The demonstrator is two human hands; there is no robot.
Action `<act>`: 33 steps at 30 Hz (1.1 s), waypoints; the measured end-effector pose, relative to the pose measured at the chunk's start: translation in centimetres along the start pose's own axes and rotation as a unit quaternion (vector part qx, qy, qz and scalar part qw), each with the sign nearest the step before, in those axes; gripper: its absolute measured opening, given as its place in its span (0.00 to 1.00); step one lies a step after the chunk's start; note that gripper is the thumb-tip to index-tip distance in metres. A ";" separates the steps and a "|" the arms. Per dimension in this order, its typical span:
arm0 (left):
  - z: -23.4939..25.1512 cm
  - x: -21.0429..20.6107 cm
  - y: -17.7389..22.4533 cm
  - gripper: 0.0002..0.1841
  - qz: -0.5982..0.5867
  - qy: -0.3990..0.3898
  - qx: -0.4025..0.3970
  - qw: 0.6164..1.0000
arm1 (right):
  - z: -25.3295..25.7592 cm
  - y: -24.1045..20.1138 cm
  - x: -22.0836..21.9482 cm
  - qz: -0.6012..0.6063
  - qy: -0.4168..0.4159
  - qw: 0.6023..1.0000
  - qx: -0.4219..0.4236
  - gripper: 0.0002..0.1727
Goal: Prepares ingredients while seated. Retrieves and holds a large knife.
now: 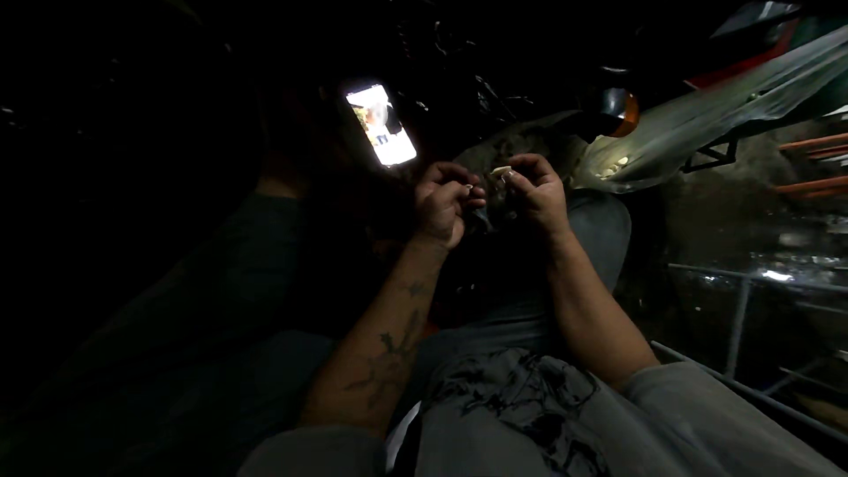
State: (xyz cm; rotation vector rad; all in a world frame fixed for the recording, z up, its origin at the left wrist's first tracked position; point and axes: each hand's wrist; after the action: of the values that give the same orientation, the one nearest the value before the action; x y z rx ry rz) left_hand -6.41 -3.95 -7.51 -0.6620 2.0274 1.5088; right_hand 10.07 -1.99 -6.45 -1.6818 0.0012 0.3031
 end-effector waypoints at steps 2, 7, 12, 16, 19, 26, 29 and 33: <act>0.1 -0.5 0.0 0.13 0.042 -0.033 0.005 0.999 | 0.0 0.2 0.0 -0.005 0.004 1.000 -0.006 0.11; 0.3 -1.3 -1.1 0.08 0.203 -0.023 -0.071 0.976 | -0.1 0.1 0.0 0.002 -0.012 1.000 -0.024 0.09; 0.3 -0.5 -0.5 0.04 0.205 -0.066 -0.073 0.974 | -0.3 -0.3 0.4 0.073 -0.060 0.990 -0.102 0.06; 0.2 -0.4 0.0 0.04 0.155 -0.073 -0.037 0.984 | -0.3 -0.4 0.2 0.115 -0.072 0.983 -0.122 0.05; 0.3 -0.4 0.1 0.06 0.136 -0.064 -0.013 0.988 | -0.3 -0.5 0.1 0.111 -0.069 0.983 -0.125 0.05; 0.4 -0.4 0.3 0.08 0.058 -0.055 0.063 0.995 | -0.1 0.1 0.3 0.113 -0.062 0.982 -0.140 0.06; 0.6 -0.1 0.6 0.08 -0.025 -0.041 0.133 0.990 | -0.1 0.1 0.3 0.096 -0.075 0.985 -0.123 0.07; 0.4 -0.9 0.1 0.04 0.067 0.026 0.115 0.991 | 0.3 0.4 0.1 -0.010 -0.067 0.994 -0.080 0.07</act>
State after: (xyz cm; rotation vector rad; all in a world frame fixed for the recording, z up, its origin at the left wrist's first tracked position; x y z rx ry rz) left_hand -5.79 -3.50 -6.94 -0.4856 2.2824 1.3135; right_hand 10.06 -1.78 -6.91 -1.8162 -0.1433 0.4089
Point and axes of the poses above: each hand's wrist, its own z-axis towards the middle knuckle, its own x-axis out of the back of the hand, y = z × x, and after that the axes turned 10 degrees about -y, right-handed
